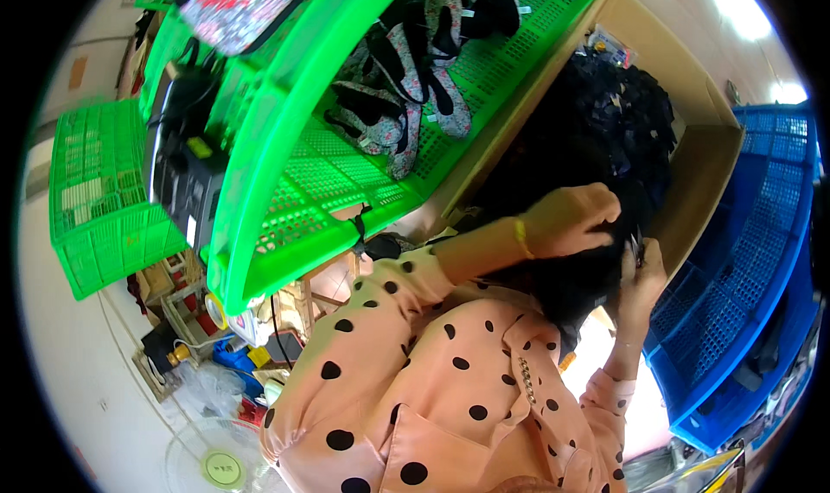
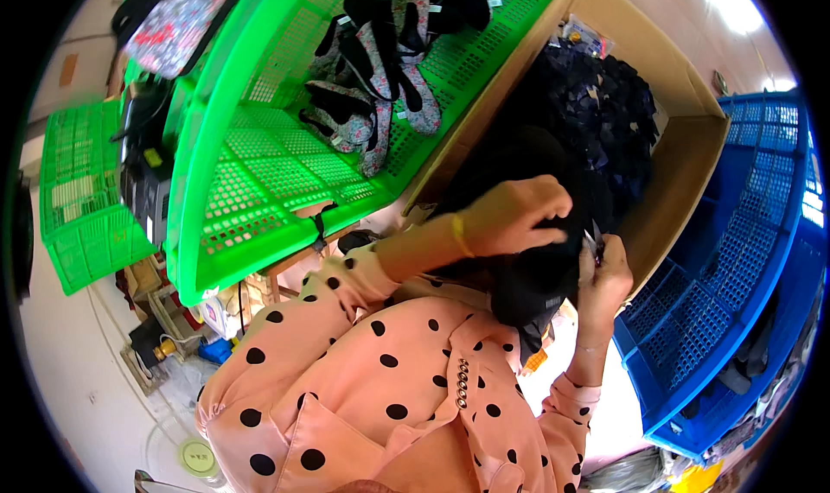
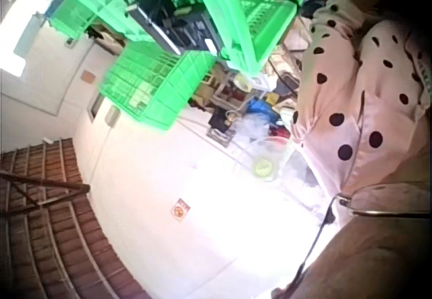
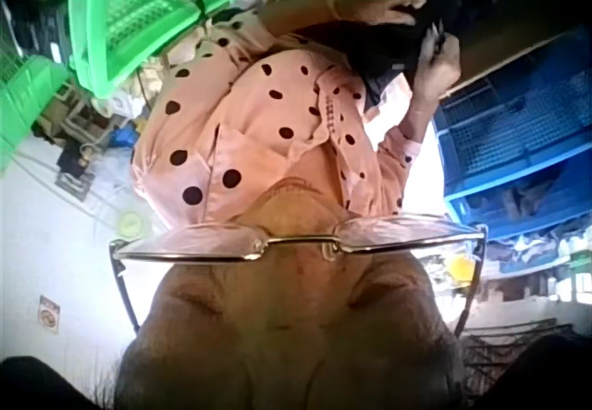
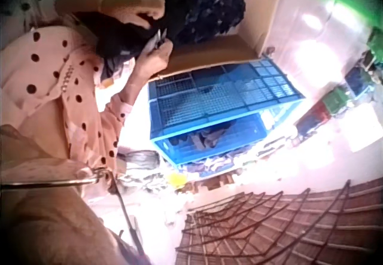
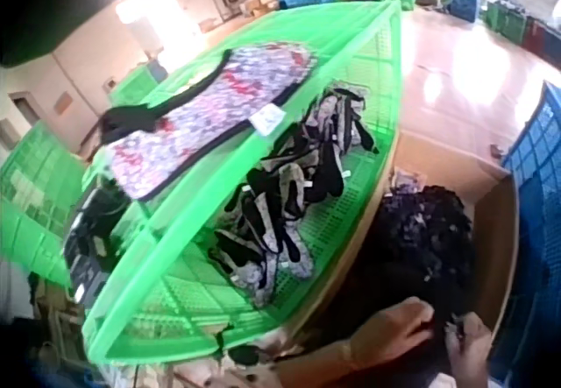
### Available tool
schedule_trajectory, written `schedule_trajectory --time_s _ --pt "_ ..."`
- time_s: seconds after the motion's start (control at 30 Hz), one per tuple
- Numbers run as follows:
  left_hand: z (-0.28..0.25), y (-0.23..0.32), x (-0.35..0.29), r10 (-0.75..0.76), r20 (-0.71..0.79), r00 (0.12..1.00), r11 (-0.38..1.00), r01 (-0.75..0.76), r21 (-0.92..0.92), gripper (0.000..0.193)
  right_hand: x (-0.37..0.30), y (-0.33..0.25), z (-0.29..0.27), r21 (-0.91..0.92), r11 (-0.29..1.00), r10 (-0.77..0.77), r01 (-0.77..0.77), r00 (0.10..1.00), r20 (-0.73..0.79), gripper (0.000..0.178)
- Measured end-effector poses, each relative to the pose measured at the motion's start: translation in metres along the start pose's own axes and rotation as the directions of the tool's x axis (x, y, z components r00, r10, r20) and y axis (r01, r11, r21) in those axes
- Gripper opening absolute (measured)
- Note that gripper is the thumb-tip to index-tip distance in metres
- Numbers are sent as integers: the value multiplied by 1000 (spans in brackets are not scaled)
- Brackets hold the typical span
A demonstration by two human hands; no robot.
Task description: The person uses a small blade to trim loose threads and excess fabric from the edges of a black slipper with a floral pattern. The person repeatedly picks up the slipper, trims specific areas, and places it back into a green basket filled with similar footwear.
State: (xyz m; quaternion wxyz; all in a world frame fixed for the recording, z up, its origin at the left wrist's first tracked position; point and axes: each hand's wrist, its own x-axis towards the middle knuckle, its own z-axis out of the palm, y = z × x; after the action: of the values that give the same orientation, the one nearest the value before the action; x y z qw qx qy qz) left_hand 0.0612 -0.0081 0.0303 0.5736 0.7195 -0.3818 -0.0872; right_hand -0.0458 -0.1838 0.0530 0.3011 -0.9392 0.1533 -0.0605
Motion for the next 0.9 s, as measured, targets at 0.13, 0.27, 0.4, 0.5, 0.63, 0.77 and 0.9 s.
schedule_trajectory --time_s 0.13,0.27,0.4,0.5,0.63,0.77,0.9 --pt "-70 -68 -16 -443 -484 754 876 249 -414 14 -17 48 -50 287 899 374 -330 921 -112 16" --pt "-116 -293 -133 -663 -550 507 628 778 -39 15 -35 113 -142 60 937 328 -344 808 -490 24" --pt "-110 -367 -151 -708 -512 486 357 872 334 41 -34 134 -210 865 36 774 501 534 -341 42" --pt "-107 -392 -131 -733 -494 467 346 882 319 60 -33 150 -196 924 268 737 272 559 -379 48" --pt "-93 -373 -73 -968 -239 79 70 997 46 68 2 126 -133 976 193 703 101 680 -209 46" --pt "-94 -363 -107 -783 -531 324 267 946 182 59 25 118 -92 1000 8 583 3 813 -7 45" --pt "-113 -275 -91 -607 -439 662 686 716 129 40 33 72 -49 960 247 603 -135 797 -43 45"
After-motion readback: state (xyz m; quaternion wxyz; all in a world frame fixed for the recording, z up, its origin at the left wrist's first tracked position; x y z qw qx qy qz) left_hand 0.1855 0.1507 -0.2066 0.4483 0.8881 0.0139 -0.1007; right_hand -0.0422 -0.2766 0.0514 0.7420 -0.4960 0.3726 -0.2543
